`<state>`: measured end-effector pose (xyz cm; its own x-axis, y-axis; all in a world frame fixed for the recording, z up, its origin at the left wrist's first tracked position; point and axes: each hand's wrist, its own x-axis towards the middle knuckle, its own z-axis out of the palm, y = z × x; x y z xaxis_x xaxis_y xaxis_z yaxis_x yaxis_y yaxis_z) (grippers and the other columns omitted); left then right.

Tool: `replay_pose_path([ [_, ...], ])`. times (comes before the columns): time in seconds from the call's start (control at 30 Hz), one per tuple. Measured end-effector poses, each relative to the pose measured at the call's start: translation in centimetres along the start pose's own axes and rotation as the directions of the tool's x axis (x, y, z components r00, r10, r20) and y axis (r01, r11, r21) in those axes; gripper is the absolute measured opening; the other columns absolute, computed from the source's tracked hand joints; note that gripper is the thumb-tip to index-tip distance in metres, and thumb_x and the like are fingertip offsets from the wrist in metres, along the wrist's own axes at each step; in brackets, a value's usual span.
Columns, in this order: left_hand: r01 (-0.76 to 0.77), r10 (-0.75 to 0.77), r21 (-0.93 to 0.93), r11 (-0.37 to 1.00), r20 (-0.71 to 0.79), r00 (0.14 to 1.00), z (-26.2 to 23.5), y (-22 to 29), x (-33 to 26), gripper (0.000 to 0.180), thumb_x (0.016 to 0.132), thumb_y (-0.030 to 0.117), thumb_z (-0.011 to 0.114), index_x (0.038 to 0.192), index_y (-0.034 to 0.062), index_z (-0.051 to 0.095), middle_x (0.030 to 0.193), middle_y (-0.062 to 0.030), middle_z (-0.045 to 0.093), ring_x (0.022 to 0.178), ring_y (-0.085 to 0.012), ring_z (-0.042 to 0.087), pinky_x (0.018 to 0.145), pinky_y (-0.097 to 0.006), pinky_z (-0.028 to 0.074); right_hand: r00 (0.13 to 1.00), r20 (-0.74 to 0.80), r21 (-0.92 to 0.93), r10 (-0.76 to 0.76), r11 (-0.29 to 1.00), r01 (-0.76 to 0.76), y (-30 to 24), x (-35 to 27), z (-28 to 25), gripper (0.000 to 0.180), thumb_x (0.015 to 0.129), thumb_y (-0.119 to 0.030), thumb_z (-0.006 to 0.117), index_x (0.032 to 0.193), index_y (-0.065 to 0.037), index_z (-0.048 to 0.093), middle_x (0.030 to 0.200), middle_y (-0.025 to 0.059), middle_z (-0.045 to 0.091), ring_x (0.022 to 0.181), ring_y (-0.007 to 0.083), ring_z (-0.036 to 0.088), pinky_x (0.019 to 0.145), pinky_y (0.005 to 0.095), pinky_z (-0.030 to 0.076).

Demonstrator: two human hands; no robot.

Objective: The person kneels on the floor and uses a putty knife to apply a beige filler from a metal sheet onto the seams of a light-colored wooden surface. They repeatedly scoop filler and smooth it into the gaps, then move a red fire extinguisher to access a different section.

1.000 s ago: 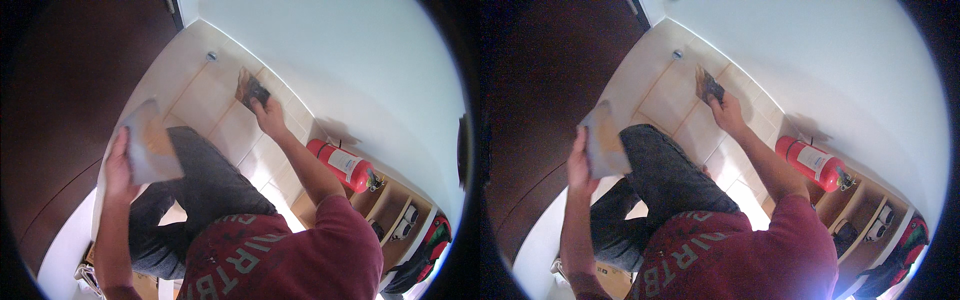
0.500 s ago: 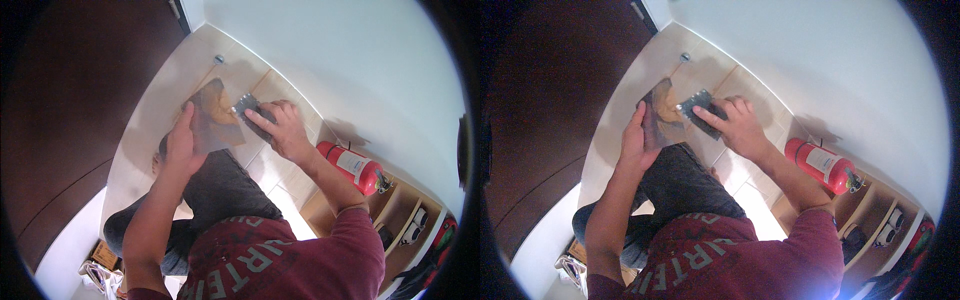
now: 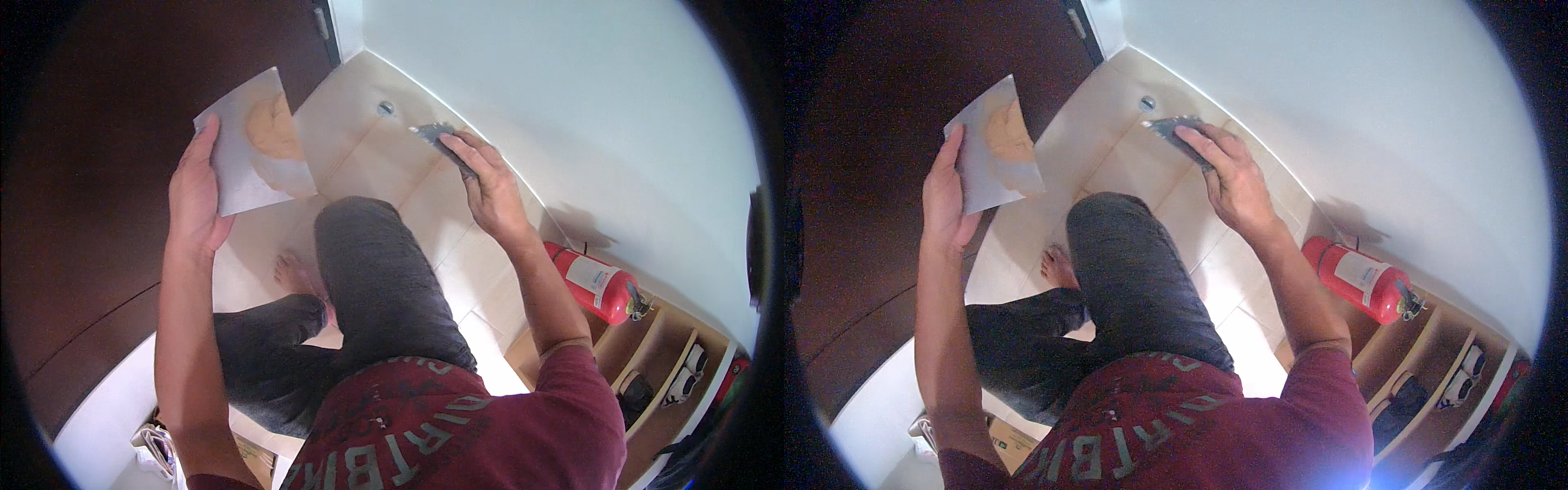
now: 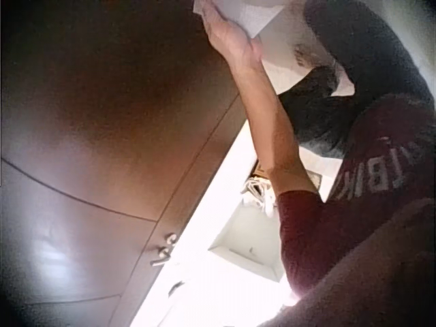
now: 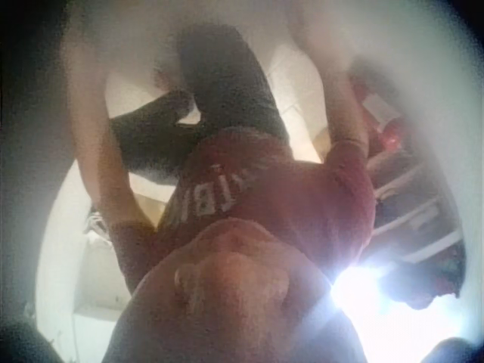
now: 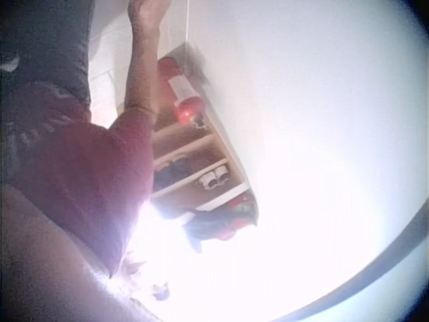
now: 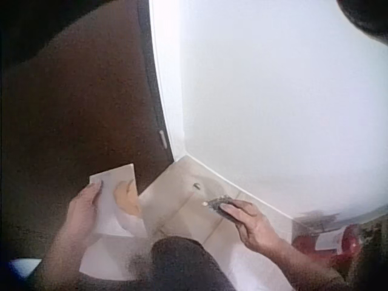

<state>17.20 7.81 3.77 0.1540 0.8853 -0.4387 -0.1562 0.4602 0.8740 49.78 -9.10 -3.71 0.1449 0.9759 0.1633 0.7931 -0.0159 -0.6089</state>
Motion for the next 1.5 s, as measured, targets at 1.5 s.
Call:
replay_pose_path([
  [1.5, 0.584, -0.322, -0.037, 0.811, 0.805, 0.498, 15.5, -9.6, 12.3, 0.072, 0.109, 0.053, 0.048, 0.146, -0.0091, 0.042, 0.141, -0.0179, 0.051, 0.132, -0.0213, 0.046, 0.117, -0.036, 0.032, 0.83, 0.131, -0.635, 0.543, 0.689, -0.35, 17.4, 18.7, 25.3, 0.045, 0.096, -0.012, 0.056, 0.141, -0.011, 0.06, 0.128, 0.018, 0.063, 0.118, 0.0358, 0.065, 0.094, 0.0489, 0.058],
])
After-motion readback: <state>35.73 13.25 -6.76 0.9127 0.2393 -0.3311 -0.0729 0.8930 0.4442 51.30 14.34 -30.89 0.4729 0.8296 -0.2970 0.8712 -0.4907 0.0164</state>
